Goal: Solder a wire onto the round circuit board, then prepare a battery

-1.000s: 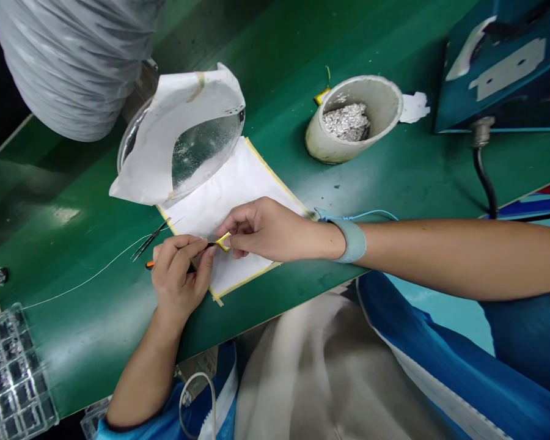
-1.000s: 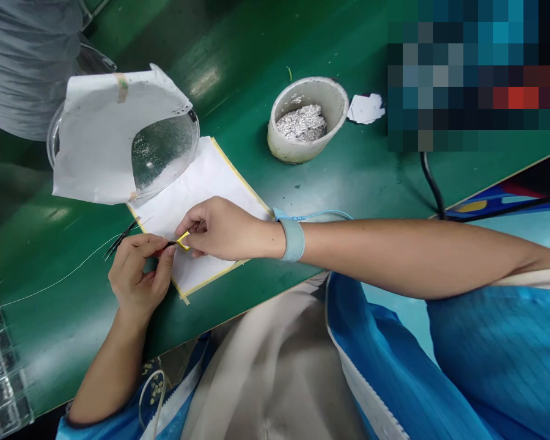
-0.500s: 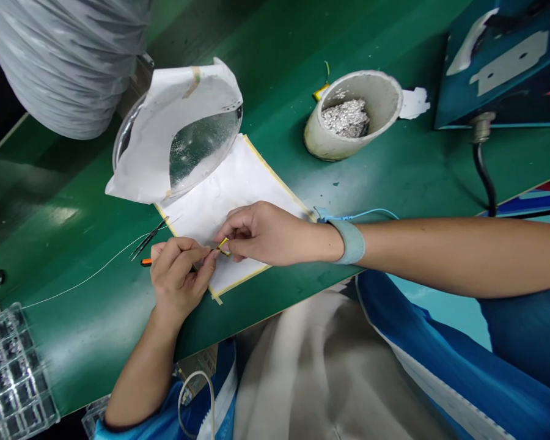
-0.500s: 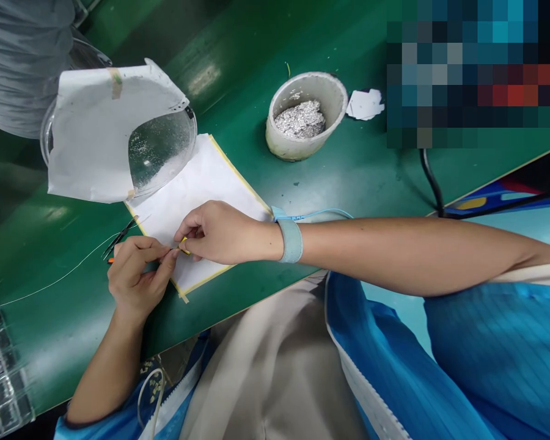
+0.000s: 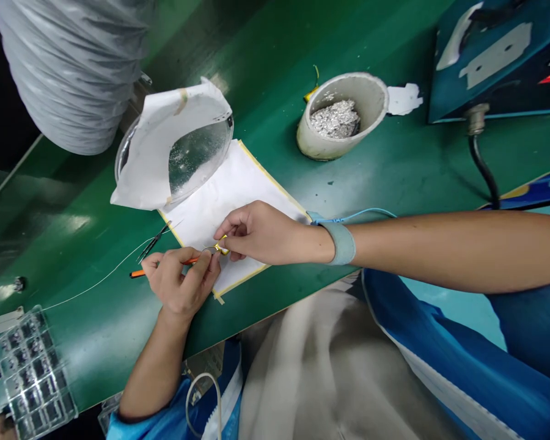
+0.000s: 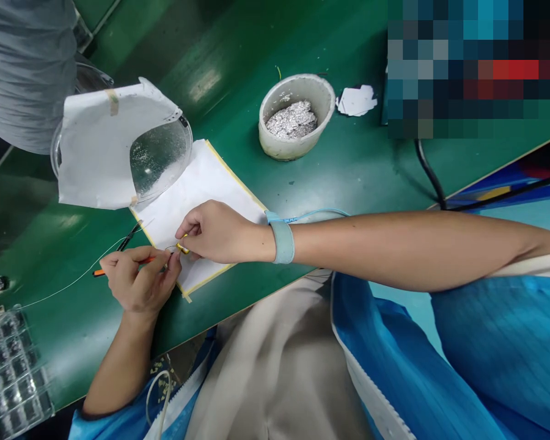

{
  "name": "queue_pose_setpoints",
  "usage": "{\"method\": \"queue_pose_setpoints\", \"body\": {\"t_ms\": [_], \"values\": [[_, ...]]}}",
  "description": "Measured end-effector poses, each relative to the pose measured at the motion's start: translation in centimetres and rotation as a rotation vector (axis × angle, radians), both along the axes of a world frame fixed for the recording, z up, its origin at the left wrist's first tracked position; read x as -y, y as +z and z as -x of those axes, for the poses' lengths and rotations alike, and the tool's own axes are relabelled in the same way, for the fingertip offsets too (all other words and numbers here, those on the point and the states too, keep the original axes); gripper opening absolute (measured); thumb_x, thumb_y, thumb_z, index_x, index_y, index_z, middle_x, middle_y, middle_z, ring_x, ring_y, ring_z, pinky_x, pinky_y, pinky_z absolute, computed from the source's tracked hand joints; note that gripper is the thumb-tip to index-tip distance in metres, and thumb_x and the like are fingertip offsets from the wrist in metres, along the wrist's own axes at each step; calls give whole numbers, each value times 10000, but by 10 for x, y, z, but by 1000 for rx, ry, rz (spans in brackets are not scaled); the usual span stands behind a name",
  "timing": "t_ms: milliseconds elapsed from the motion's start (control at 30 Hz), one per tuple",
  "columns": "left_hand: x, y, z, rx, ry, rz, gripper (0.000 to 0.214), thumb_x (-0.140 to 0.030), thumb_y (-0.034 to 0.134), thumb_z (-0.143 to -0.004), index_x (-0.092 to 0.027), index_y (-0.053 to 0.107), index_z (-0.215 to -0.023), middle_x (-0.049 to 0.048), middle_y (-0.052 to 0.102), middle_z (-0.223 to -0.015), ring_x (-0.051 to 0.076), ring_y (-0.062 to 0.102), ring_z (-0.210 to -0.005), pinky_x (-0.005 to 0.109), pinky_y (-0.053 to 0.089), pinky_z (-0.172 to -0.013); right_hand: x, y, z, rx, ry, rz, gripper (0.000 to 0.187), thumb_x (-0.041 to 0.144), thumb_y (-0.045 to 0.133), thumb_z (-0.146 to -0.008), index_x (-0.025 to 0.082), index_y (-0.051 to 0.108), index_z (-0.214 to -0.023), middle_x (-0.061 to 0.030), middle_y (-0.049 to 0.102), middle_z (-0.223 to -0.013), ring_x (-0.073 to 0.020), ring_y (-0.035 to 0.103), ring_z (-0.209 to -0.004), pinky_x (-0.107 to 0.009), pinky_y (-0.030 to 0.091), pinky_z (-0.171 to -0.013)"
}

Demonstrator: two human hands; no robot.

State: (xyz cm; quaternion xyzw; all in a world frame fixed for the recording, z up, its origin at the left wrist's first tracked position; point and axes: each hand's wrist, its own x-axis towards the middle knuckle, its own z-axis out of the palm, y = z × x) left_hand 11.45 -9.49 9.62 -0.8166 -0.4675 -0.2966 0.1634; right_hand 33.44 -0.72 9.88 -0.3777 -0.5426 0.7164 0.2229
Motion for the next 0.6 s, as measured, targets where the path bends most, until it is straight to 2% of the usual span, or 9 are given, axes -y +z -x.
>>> {"method": "queue_pose_setpoints", "body": {"t_ms": [233, 367, 467, 600], "values": [[4, 2, 2, -20, -7, 10, 316, -198, 954, -828, -302, 742, -1038, -8, 786, -931, 165, 696, -749, 418, 383, -887, 0, -4, 2, -27, -51, -2, 156, 33, 738, -929, 189, 752, -927, 21, 784, -771, -144, 768, -595, -241, 556, -551], [6, 5, 3, -47, -12, 5, 356, -207, 974, -807, -294, 718, -1039, -11, 779, -931, 175, 706, -758, 417, 398, -876, 1, -5, 2, -35, -72, -124, 184, 12, 720, -926, 195, 727, -908, 54, 722, -722, -123, 730, -624, -235, 536, -599], [6, 8, 3, -55, -17, -3, 361, -205, 978, -816, -287, 718, -1054, -15, 775, -925, 173, 713, -748, 408, 403, -853, 1, -1, 2, 14, -106, -224, 180, 13, 712, -945, 177, 744, -875, 45, 711, -735, -119, 703, -683, -249, 544, -688], [5, 12, 0, -50, -31, -5, 353, -168, 982, -819, -263, 710, -1023, -12, 765, -900, 160, 692, -713, 410, 395, -850, -2, 7, 3, 49, -106, -266, 151, 14, 738, -950, 142, 766, -875, 23, 725, -768, -121, 701, -719, -257, 528, -717]]}}
